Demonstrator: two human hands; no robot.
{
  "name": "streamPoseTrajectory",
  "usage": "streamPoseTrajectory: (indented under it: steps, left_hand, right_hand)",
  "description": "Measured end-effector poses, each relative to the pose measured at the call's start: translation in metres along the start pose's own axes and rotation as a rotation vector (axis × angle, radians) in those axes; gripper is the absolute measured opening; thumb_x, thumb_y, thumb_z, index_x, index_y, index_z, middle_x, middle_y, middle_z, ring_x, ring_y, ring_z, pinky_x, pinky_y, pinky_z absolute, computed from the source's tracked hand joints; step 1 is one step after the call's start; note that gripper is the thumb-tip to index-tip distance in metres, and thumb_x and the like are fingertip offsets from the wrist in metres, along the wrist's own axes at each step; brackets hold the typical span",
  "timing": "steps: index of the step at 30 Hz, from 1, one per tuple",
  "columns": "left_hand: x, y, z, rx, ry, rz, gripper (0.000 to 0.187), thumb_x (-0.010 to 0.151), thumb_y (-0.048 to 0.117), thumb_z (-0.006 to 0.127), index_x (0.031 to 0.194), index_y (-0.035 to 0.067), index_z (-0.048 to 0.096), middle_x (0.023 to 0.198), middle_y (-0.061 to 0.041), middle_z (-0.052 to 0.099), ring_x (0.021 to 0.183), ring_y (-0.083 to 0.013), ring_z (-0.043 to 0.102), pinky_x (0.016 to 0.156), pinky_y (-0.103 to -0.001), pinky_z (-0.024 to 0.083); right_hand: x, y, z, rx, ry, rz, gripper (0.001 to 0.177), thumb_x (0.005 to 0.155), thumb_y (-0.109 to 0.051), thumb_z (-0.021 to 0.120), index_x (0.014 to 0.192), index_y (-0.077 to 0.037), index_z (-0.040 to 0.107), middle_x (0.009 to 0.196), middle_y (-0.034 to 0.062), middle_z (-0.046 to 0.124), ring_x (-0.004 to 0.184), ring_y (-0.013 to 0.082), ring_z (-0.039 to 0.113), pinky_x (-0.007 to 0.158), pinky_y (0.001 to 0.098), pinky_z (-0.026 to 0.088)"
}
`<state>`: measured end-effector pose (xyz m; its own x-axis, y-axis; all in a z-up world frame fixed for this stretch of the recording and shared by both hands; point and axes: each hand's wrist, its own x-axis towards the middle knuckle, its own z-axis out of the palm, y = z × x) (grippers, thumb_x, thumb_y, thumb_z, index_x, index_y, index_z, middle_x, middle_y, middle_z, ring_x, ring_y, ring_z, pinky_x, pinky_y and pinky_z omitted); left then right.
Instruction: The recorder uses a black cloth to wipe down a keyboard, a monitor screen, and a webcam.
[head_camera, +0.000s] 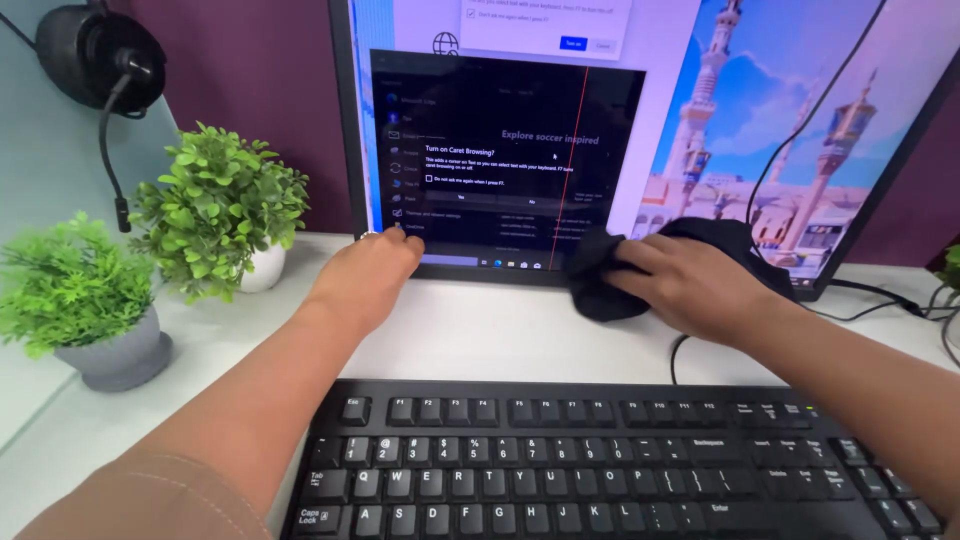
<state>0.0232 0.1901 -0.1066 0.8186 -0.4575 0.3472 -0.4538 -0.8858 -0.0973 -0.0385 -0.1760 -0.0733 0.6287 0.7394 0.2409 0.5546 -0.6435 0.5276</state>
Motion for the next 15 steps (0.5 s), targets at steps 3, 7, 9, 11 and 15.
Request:
streamPoseTrajectory:
  steps: [3,7,9,11,15]
  left_hand:
    - [0.000,-0.002,0.005,-0.044,0.026,-0.015,0.032,0.081,-0.014,0.060,0.109,0.002,0.063,0.115,-0.016,0.066,0.109,-0.0348,0.068,0.085,-0.043,0.060]
    - [0.001,-0.001,0.004,-0.070,0.046,-0.040,0.032,0.082,-0.014,0.059,0.108,0.002,0.063,0.116,-0.016,0.066,0.109,-0.0354,0.067,0.086,-0.043,0.059]
    - [0.002,0.000,0.004,-0.081,0.033,-0.073,0.031,0.083,-0.014,0.058,0.108,0.003,0.063,0.117,-0.015,0.065,0.109,-0.0354,0.067,0.087,-0.044,0.059]
    - [0.004,0.002,0.005,-0.076,0.030,-0.076,0.030,0.083,-0.014,0.058,0.108,0.003,0.063,0.117,-0.015,0.065,0.110,-0.0352,0.067,0.088,-0.043,0.059]
    - [0.002,0.005,0.007,-0.097,0.042,-0.093,0.032,0.082,-0.014,0.058,0.109,0.003,0.062,0.118,-0.015,0.064,0.111,-0.0354,0.066,0.088,-0.044,0.058]
  right_hand:
    - [0.002,-0.007,0.006,0.073,0.038,0.118,0.040,0.073,-0.004,0.066,0.112,-0.012,0.070,0.114,0.0106,0.060,0.103,0.0303,0.066,0.077,0.0398,0.059]
    - [0.030,-0.026,0.005,0.112,0.105,0.122,0.037,0.073,-0.002,0.066,0.109,-0.010,0.069,0.111,0.0125,0.060,0.100,0.0320,0.066,0.074,0.0408,0.060]
    - [0.049,-0.036,0.004,0.154,0.091,0.084,0.029,0.076,-0.004,0.067,0.105,-0.009,0.067,0.109,0.0115,0.059,0.100,0.0320,0.066,0.074,0.0404,0.059]
    - [0.060,-0.042,0.003,0.158,0.092,0.074,0.030,0.076,-0.003,0.067,0.105,-0.008,0.067,0.110,0.0115,0.059,0.099,0.0320,0.066,0.073,0.0396,0.060]
    - [0.063,-0.046,0.000,0.156,0.086,0.058,0.034,0.073,-0.001,0.065,0.107,-0.009,0.067,0.114,0.0103,0.060,0.098,0.0317,0.065,0.073,0.0390,0.059]
